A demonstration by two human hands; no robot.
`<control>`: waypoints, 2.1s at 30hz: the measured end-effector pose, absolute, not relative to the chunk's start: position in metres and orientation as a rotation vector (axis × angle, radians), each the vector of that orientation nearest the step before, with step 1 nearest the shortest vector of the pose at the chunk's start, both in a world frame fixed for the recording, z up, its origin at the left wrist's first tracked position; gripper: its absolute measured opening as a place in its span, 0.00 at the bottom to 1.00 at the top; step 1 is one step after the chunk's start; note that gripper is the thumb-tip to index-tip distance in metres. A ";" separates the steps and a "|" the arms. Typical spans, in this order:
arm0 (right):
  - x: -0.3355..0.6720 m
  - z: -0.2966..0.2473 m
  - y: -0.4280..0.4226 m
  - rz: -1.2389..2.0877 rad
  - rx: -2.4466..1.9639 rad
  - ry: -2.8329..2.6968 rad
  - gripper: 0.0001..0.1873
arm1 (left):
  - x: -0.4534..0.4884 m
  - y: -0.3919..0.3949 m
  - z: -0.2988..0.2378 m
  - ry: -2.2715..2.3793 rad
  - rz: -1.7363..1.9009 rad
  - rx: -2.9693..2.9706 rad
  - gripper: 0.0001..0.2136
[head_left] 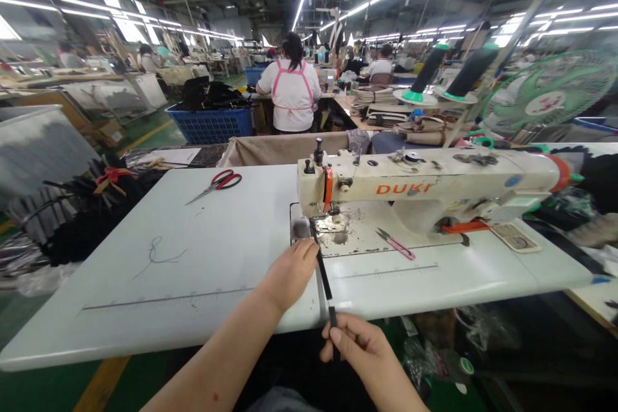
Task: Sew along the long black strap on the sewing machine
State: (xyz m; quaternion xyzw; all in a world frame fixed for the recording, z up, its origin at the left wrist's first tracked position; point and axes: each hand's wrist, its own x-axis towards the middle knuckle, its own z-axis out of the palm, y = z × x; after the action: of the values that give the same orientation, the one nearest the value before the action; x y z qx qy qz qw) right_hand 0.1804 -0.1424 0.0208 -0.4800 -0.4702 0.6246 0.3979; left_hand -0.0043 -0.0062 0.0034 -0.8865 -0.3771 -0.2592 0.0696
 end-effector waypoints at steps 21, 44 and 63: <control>0.189 0.018 -0.168 1.803 -1.167 -1.130 0.28 | -0.007 -0.006 0.000 -1.143 -0.768 -2.713 0.11; 0.179 0.020 -0.160 1.781 -1.155 -0.922 0.27 | -0.004 -0.005 0.002 -1.196 -0.828 -2.731 0.14; 0.183 0.023 -0.155 1.630 -1.208 -1.243 0.27 | -0.005 -0.007 0.002 -1.142 -0.806 -2.693 0.11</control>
State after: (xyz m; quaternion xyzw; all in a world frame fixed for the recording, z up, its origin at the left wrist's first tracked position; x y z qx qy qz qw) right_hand 0.1832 -0.1555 0.0231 -0.4711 -0.4848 0.6361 0.3720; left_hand -0.0053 -0.0066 0.0017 -0.8864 -0.3757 -0.2651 0.0537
